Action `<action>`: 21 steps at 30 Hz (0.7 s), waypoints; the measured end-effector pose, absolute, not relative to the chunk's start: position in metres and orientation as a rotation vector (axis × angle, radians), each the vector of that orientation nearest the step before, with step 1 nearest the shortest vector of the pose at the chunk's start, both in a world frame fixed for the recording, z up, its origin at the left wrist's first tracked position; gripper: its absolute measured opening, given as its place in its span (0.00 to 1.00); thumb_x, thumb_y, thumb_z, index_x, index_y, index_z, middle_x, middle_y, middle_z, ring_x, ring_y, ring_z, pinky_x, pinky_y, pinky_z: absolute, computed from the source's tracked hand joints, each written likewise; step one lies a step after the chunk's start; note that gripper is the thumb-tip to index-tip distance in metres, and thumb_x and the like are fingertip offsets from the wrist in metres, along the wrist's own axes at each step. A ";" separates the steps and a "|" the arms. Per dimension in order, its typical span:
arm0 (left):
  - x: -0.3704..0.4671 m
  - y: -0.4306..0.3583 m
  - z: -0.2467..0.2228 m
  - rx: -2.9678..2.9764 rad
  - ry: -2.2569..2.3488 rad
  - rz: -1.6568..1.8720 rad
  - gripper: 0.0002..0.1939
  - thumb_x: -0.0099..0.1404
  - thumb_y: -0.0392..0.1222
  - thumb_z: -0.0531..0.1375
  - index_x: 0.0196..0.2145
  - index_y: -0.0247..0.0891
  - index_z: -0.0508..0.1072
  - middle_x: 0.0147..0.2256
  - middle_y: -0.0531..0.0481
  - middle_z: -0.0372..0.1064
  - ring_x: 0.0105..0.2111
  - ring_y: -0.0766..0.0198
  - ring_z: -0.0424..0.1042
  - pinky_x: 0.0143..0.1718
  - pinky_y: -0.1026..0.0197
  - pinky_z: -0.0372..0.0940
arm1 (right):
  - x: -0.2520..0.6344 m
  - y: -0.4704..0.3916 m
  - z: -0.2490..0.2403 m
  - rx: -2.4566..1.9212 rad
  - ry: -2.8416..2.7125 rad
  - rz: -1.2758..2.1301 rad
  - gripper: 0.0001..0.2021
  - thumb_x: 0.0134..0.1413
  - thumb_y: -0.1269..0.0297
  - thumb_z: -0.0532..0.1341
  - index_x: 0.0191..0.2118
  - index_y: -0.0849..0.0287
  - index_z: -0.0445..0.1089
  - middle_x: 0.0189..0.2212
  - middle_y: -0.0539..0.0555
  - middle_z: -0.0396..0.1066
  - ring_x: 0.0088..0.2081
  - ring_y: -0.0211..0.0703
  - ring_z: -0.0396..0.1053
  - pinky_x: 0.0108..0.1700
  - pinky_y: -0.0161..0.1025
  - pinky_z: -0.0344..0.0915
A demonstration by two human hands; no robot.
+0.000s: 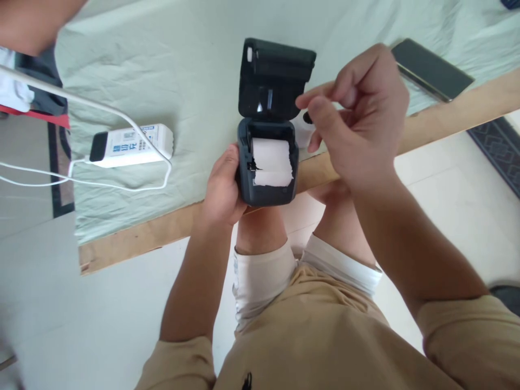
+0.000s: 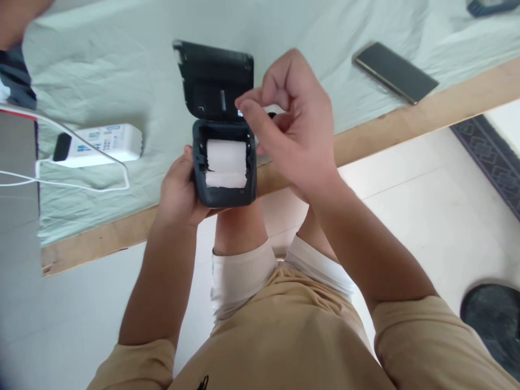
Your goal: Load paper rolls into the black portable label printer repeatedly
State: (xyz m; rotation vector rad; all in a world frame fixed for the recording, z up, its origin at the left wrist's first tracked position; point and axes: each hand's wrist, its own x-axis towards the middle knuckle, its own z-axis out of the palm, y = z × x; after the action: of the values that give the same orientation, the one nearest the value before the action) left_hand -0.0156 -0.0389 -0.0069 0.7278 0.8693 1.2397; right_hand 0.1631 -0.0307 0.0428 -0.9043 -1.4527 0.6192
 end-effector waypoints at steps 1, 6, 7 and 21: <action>-0.016 -0.039 -0.007 0.722 0.887 1.239 0.15 0.70 0.54 0.62 0.40 0.39 0.79 0.41 0.46 0.81 0.46 0.54 0.80 0.49 0.53 0.76 | 0.163 -0.029 0.042 -0.959 -1.545 0.551 0.13 0.61 0.63 0.66 0.32 0.52 0.60 0.30 0.47 0.72 0.29 0.36 0.72 0.21 0.37 0.61; -0.016 -0.040 -0.004 0.665 0.961 1.231 0.15 0.71 0.53 0.62 0.37 0.39 0.78 0.34 0.48 0.79 0.40 0.57 0.81 0.44 0.57 0.76 | 0.162 -0.014 0.033 -1.293 -2.163 0.162 0.08 0.48 0.66 0.69 0.34 0.51 0.70 0.22 0.47 0.66 0.22 0.36 0.55 0.25 0.38 0.53; -0.016 -0.040 -0.004 0.661 0.971 1.219 0.15 0.71 0.53 0.61 0.36 0.39 0.78 0.32 0.49 0.78 0.38 0.57 0.81 0.43 0.58 0.76 | 0.161 -0.011 0.034 -1.326 -2.245 0.153 0.09 0.47 0.64 0.70 0.35 0.50 0.72 0.22 0.48 0.66 0.22 0.37 0.55 0.25 0.38 0.53; -0.016 -0.039 0.000 0.580 1.000 1.209 0.15 0.72 0.53 0.61 0.34 0.41 0.78 0.30 0.52 0.77 0.30 0.62 0.79 0.34 0.61 0.77 | 0.262 -0.024 -0.017 -1.301 -1.402 0.559 0.07 0.62 0.55 0.65 0.40 0.50 0.70 0.27 0.50 0.66 0.21 0.37 0.61 0.20 0.38 0.57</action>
State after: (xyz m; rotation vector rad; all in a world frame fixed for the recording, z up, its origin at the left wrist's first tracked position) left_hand -0.0159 -0.0388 0.0001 0.5797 1.0004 1.2087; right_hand 0.2624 -0.0237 -0.0172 -1.3008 -1.4021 0.5587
